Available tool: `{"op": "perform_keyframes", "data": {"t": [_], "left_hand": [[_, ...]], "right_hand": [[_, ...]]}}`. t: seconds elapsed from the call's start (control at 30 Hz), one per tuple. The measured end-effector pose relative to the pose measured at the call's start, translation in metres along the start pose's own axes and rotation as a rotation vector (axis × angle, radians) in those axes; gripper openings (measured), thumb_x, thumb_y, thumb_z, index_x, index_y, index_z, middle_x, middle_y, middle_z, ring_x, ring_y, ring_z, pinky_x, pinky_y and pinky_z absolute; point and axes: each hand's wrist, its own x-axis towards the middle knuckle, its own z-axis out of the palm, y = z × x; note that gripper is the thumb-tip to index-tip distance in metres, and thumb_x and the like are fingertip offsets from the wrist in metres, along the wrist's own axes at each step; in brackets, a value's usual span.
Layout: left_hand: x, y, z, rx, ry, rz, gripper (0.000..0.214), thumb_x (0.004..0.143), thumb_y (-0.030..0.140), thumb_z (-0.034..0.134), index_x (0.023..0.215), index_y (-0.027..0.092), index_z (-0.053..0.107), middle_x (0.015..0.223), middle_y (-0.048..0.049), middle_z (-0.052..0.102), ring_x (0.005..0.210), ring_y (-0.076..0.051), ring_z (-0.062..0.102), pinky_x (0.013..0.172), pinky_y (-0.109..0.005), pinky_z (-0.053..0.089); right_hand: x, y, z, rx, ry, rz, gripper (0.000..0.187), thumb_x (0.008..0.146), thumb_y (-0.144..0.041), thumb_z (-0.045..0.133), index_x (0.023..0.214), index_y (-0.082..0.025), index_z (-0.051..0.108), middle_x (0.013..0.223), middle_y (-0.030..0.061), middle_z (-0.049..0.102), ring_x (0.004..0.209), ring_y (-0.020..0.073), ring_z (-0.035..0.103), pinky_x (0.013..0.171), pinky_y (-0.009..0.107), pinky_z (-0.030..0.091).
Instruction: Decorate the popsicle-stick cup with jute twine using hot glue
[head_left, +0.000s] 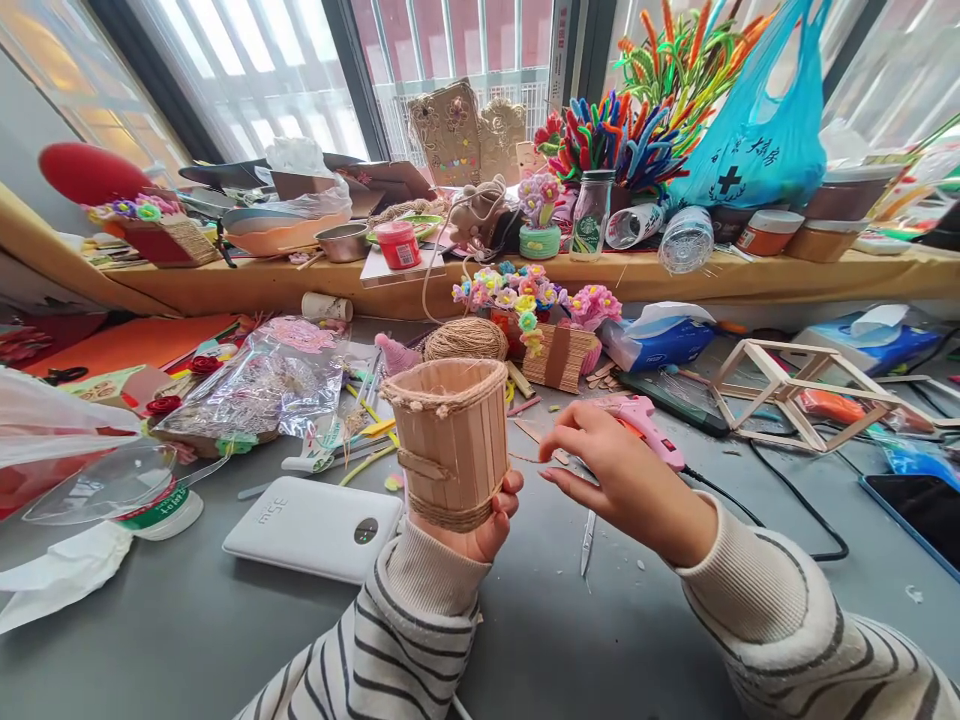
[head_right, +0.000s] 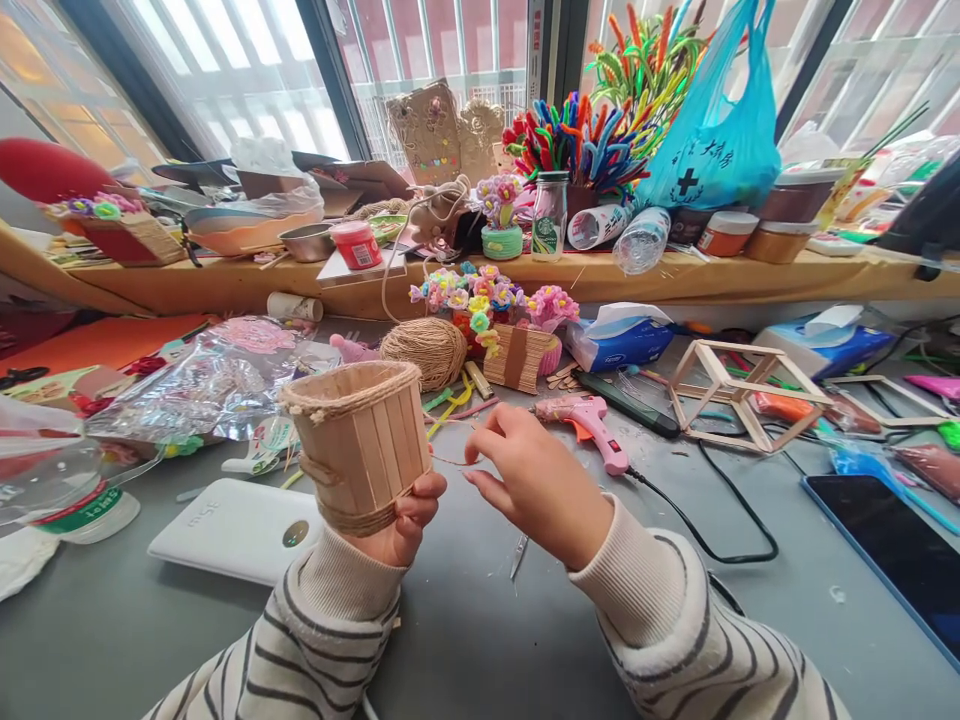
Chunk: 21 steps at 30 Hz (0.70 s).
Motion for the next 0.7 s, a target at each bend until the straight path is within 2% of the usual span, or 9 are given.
{"op": "perform_keyframes", "data": {"t": [0.03,0.13,0.23,0.37,0.47,0.7], "left_hand": [[0.000,0.000,0.001,-0.011,0.012,0.003,0.045,0.062,0.055,0.064,0.088,0.019,0.067,0.075,-0.0037,0.060,0.059,-0.007,0.055,0.054,-0.014,0.051],[0.001,0.002,0.003,-0.063,0.024,-0.013,0.043,0.062,0.052,0.066,0.088,0.017,0.067,0.079,-0.0041,0.063,0.065,-0.006,0.060,0.060,-0.010,0.051],[0.002,0.004,0.001,-0.046,0.042,0.002,0.041,0.068,0.051,0.061,0.091,0.017,0.066,0.084,-0.0053,0.066,0.072,-0.008,0.063,0.065,-0.013,0.053],[0.003,0.003,-0.003,0.002,0.047,0.073,0.043,0.074,0.051,0.053,0.096,0.016,0.064,0.090,-0.0063,0.069,0.083,-0.009,0.064,0.075,-0.013,0.051],[0.004,0.001,-0.004,0.007,0.037,0.117,0.047,0.075,0.053,0.046,0.100,0.017,0.063,0.093,-0.0058,0.069,0.087,-0.009,0.063,0.078,-0.014,0.050],[0.007,-0.001,-0.016,0.102,0.026,0.193,0.060,0.069,0.062,0.048,0.109,0.019,0.060,0.104,-0.0079,0.067,0.098,-0.018,0.061,0.095,-0.033,0.043]], "right_hand": [[0.000,-0.001,-0.001,-0.014,0.001,0.002,0.003,0.079,-0.018,0.056,0.079,-0.018,0.060,0.085,0.0067,0.057,0.080,0.0186,0.055,0.073,0.034,0.049],[0.001,-0.003,-0.002,-0.038,0.043,-0.012,0.006,0.078,-0.018,0.056,0.073,-0.017,0.055,0.085,0.0081,0.057,0.081,0.0202,0.054,0.073,0.036,0.047],[0.001,-0.002,-0.001,-0.024,0.045,-0.032,0.005,0.080,-0.017,0.051,0.074,-0.018,0.051,0.088,0.0093,0.060,0.085,0.0217,0.054,0.076,0.037,0.047],[0.002,0.001,0.003,-0.021,-0.022,-0.015,0.010,0.086,-0.020,0.043,0.078,-0.018,0.050,0.078,0.0073,0.061,0.074,0.0198,0.055,0.068,0.035,0.047],[0.003,0.004,0.005,-0.019,-0.025,-0.023,0.010,0.086,-0.022,0.044,0.079,-0.019,0.050,0.083,0.0082,0.061,0.078,0.0201,0.055,0.070,0.035,0.047],[0.004,0.008,0.006,0.009,-0.042,-0.013,0.009,0.086,-0.021,0.044,0.079,-0.019,0.048,0.087,0.0093,0.060,0.083,0.0216,0.055,0.074,0.038,0.047]]}}
